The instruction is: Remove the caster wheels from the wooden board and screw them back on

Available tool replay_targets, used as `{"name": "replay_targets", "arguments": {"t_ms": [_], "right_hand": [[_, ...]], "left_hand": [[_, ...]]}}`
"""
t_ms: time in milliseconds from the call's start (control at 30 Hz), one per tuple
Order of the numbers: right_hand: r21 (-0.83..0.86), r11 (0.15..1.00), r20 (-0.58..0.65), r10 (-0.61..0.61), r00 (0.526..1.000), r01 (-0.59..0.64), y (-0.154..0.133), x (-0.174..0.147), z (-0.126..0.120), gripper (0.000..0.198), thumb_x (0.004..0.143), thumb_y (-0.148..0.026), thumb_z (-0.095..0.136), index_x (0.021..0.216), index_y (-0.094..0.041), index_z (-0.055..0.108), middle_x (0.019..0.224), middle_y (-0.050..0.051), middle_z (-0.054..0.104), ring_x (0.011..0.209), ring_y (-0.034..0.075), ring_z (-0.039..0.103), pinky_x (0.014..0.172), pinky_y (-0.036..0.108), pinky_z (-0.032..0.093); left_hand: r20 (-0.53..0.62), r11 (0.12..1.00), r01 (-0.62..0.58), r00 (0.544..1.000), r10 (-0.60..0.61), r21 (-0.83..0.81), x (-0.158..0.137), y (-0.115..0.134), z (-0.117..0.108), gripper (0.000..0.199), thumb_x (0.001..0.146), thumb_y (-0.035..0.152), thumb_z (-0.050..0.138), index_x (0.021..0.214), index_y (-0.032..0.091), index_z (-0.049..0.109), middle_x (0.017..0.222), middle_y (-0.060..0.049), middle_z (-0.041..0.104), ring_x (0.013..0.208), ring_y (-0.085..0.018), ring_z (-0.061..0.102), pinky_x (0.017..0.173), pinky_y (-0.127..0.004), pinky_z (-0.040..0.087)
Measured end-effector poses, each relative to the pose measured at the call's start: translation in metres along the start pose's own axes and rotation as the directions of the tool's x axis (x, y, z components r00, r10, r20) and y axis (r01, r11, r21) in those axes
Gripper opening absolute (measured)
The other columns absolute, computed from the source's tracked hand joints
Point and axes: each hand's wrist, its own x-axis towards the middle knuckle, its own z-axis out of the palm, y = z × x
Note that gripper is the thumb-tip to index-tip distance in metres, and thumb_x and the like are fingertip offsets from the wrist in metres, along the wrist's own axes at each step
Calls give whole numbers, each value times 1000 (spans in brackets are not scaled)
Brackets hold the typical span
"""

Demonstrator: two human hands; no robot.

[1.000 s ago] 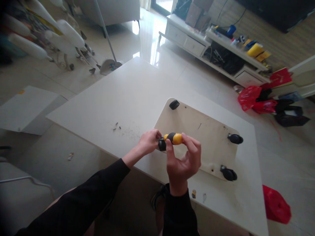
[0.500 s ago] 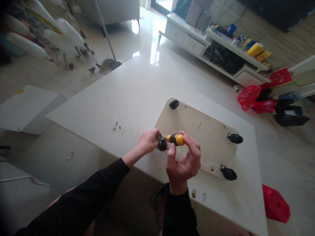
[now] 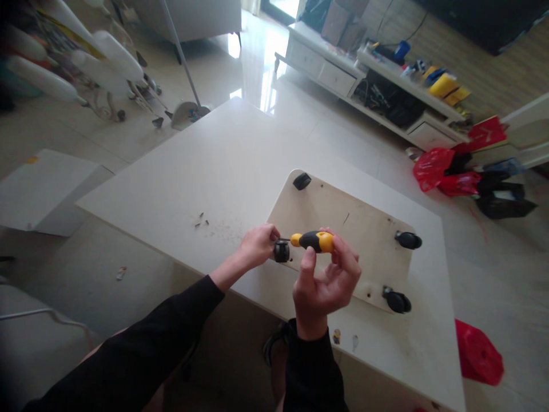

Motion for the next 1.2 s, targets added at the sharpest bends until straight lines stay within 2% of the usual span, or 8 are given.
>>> {"name": "replay_targets", "arguments": {"t_ms": [300, 633, 767, 1000, 1200], "right_hand": [[15, 1000, 67, 7, 998, -8, -1, -1, 2, 55, 85, -11, 74, 137, -25, 65, 121, 6, 70, 111, 22, 79, 91, 46, 72], [-14, 1000, 101, -12, 995, 14, 1, -2, 1, 55, 86, -12, 73, 138, -25, 63, 123, 7, 70, 113, 24, 78, 94, 51, 71], [9, 1000, 131, -27, 991, 26, 0, -1, 1, 59, 83, -7, 73, 139, -24, 64, 123, 8, 71, 114, 24, 78, 94, 49, 71], [45, 999, 77, -29, 997, 26, 0, 1, 0, 61, 78, -3, 75, 136, -22, 67, 119, 7, 71, 110, 23, 78, 91, 44, 71], [36, 999, 59, -42, 997, 40, -1, 2, 0, 62, 77, -3, 76, 135, -22, 68, 117, 7, 71, 109, 22, 78, 91, 43, 71]], "left_hand": [[6, 1000, 16, 1000, -16, -11, -1, 2, -2, 26, 88, 8, 68, 108, 21, 77, 109, -8, 79, 102, -23, 72, 86, -33, 52], [4, 1000, 24, 1000, -24, -9, -2, 3, -3, 24, 89, 10, 68, 108, 21, 77, 110, -8, 80, 101, -23, 72, 84, -32, 51], [-1, 1000, 23, 1000, -23, -8, -2, 3, -3, 23, 88, 12, 70, 107, 21, 76, 109, -8, 79, 100, -23, 71, 81, -32, 51], [-11, 1000, -30, 1000, 30, 5, -1, 2, -2, 24, 87, 9, 67, 105, 22, 75, 110, -7, 80, 101, -23, 71, 82, -33, 50], [36, 999, -22, 999, 24, -45, -3, 4, -9, 25, 86, 4, 65, 100, 23, 75, 104, -5, 82, 97, -22, 73, 80, -32, 51]]}}
